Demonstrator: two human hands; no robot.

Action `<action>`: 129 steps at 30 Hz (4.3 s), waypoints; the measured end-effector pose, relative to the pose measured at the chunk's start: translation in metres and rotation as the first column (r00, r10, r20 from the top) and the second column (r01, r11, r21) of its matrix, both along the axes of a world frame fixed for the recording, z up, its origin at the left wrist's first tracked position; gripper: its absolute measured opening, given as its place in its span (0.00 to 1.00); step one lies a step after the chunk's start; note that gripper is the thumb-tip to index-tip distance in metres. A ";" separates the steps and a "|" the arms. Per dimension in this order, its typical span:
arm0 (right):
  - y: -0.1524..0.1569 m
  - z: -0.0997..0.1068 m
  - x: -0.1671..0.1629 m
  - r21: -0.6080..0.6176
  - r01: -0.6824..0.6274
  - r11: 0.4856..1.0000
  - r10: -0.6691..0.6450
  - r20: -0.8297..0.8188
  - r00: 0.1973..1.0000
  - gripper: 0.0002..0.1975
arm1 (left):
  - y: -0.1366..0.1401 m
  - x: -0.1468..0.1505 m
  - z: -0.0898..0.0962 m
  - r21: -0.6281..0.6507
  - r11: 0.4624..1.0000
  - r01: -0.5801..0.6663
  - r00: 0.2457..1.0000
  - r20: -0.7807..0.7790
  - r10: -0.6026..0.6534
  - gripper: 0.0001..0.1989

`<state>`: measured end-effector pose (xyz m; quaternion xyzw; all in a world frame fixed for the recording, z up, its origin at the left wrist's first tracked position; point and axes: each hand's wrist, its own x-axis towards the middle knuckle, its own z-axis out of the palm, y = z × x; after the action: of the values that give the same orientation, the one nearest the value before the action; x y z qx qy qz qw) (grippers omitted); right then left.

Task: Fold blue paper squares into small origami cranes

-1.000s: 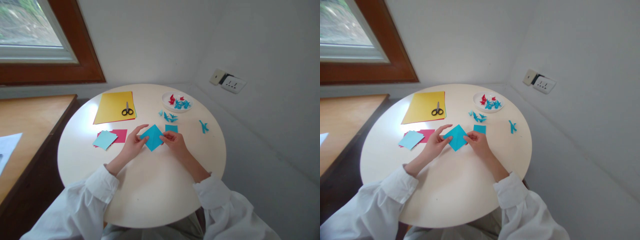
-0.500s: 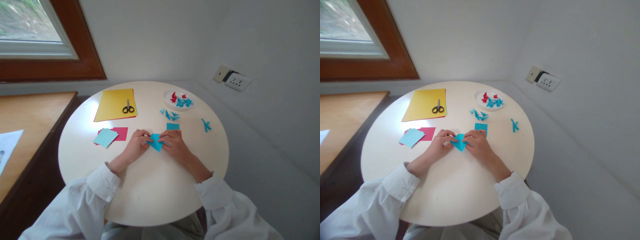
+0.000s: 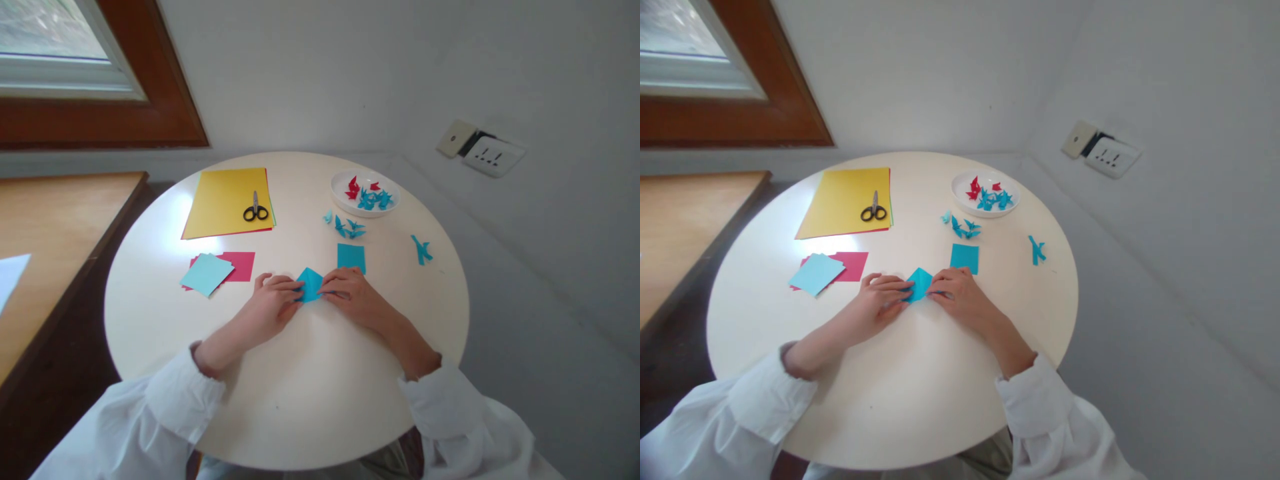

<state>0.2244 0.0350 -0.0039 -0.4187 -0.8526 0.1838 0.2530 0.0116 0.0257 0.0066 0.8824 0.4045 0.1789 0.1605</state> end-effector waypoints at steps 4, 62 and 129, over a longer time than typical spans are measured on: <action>0.002 -0.002 -0.005 -0.068 0.082 0.994 -0.083 -0.004 0.997 0.06 | 0.002 0.000 -0.002 -0.052 0.997 -0.057 0.994 0.095 0.061 0.10; 0.016 0.003 -0.040 0.030 0.479 0.877 -0.444 0.430 0.786 0.11 | 0.011 0.016 -0.018 0.033 0.934 -0.356 0.931 -0.068 0.357 0.19; -0.045 -0.015 -0.036 0.374 0.344 0.861 -0.448 0.241 0.861 0.14 | 0.035 -0.016 -0.007 -0.129 0.992 0.013 0.959 -0.280 -0.049 0.24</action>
<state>0.1884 -0.0102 -0.0191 -0.5648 -0.7942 -0.0830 0.2083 -0.0044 0.0610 0.0000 0.8933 0.4197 0.0228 0.1595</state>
